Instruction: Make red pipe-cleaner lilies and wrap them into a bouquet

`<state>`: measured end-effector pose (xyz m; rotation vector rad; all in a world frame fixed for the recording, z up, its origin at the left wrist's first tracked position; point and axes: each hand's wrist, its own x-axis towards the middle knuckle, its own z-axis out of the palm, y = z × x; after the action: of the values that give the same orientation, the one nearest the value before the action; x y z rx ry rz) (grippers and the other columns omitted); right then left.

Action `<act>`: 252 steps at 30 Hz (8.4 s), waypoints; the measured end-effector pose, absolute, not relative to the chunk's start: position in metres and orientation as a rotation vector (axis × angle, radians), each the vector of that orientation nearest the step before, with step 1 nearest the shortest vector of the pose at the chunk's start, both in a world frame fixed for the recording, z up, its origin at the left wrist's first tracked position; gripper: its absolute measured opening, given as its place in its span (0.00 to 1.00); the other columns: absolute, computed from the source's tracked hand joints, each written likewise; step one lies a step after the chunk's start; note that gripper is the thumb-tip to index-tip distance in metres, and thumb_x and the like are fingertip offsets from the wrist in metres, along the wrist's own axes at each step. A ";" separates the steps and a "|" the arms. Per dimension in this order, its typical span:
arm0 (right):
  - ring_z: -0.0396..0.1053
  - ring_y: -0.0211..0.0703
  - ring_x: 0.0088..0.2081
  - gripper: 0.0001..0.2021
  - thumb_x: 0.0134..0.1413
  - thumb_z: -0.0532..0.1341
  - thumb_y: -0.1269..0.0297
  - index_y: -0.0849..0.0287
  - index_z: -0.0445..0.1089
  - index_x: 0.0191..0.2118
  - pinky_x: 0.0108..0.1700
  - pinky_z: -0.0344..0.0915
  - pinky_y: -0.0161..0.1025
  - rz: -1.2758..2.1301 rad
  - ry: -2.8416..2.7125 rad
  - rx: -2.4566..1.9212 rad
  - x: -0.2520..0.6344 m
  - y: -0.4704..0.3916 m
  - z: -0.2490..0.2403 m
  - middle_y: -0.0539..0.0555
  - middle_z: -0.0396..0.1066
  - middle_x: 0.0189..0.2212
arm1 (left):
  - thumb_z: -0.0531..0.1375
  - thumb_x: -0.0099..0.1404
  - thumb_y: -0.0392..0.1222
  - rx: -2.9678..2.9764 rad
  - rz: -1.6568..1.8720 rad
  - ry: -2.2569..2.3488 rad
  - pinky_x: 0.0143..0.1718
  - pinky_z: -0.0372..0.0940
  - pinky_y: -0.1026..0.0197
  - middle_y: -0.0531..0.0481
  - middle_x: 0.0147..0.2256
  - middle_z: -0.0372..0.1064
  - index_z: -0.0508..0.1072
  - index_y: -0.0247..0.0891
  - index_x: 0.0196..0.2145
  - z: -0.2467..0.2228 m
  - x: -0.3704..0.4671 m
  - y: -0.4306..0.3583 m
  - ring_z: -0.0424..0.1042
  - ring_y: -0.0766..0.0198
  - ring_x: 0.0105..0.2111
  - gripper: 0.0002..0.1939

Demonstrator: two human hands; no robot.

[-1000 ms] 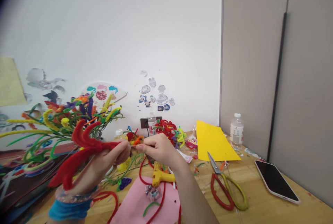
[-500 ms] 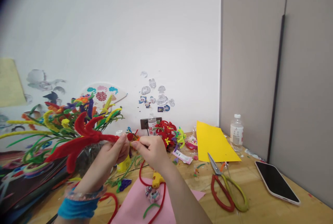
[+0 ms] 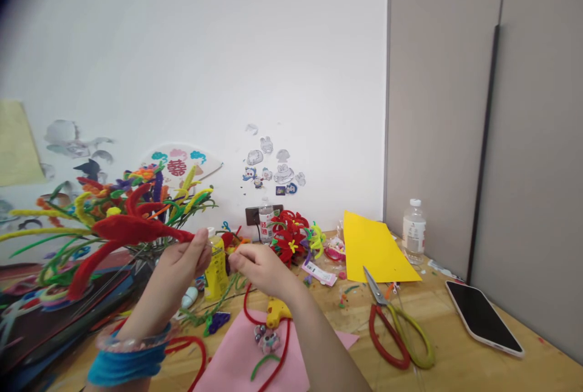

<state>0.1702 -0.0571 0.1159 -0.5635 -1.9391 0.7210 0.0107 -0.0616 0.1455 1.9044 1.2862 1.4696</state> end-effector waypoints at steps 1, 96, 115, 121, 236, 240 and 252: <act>0.49 0.33 0.23 0.23 0.54 0.49 0.43 0.59 0.56 0.23 0.24 0.48 0.31 0.757 -1.937 -0.562 0.172 -0.054 0.114 0.45 0.50 0.20 | 0.46 0.59 0.60 1.906 1.469 1.290 0.19 0.44 0.63 0.58 0.13 0.43 0.49 0.41 0.12 0.146 0.010 -0.062 0.45 0.69 0.16 0.26; 0.42 0.31 0.19 0.23 0.51 0.52 0.46 0.57 0.48 0.17 0.21 0.41 0.33 0.945 -1.811 -0.407 0.129 -0.062 0.093 0.43 0.45 0.16 | 0.49 0.63 0.48 1.474 1.631 0.960 0.16 0.42 0.65 0.60 0.13 0.39 0.48 0.40 0.11 0.165 -0.028 -0.076 0.41 0.72 0.15 0.25; 0.53 0.33 0.22 0.19 0.61 0.43 0.54 0.58 0.54 0.23 0.24 0.46 0.31 0.437 -2.308 -0.699 0.154 -0.072 0.099 0.46 0.55 0.19 | 0.48 0.58 0.56 1.765 1.371 1.273 0.17 0.41 0.64 0.60 0.13 0.39 0.47 0.42 0.11 0.165 -0.029 -0.078 0.40 0.71 0.16 0.24; 0.49 0.33 0.20 0.16 0.60 0.45 0.59 0.57 0.50 0.22 0.22 0.42 0.33 0.314 -2.198 -0.936 0.166 -0.078 0.044 0.45 0.50 0.18 | 0.47 0.55 0.61 1.840 1.170 1.222 0.17 0.40 0.65 0.61 0.13 0.40 0.49 0.42 0.12 0.132 0.002 -0.055 0.41 0.71 0.15 0.25; 0.66 0.41 0.29 0.11 0.46 0.59 0.56 0.59 0.67 0.31 0.33 0.62 0.37 0.934 -1.173 -0.869 0.185 -0.075 -0.006 0.51 0.67 0.25 | 0.45 0.62 0.39 2.277 1.210 1.204 0.41 0.64 0.55 0.40 0.40 0.71 0.69 0.37 0.41 0.024 0.064 -0.066 0.71 0.55 0.40 0.16; 0.69 0.44 0.33 0.14 0.48 0.58 0.55 0.60 0.67 0.36 0.36 0.65 0.40 0.886 -1.224 -0.872 0.187 -0.071 -0.008 0.54 0.70 0.30 | 0.47 0.62 0.43 2.144 1.212 1.166 0.37 0.64 0.56 0.43 0.35 0.73 0.69 0.38 0.36 0.022 0.063 -0.060 0.71 0.56 0.35 0.14; 0.58 0.36 0.23 0.11 0.48 0.56 0.60 0.59 0.62 0.20 0.26 0.54 0.33 0.790 -1.354 -1.003 0.196 -0.068 -0.007 0.46 0.59 0.17 | 0.43 0.63 0.38 2.293 0.960 1.349 0.33 0.60 0.59 0.42 0.32 0.72 0.65 0.38 0.33 0.026 0.066 -0.066 0.71 0.56 0.31 0.13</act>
<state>0.1962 -0.0681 -0.0067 -1.0028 -1.3542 0.7901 0.0659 -0.0662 0.0260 2.2926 1.3491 0.9603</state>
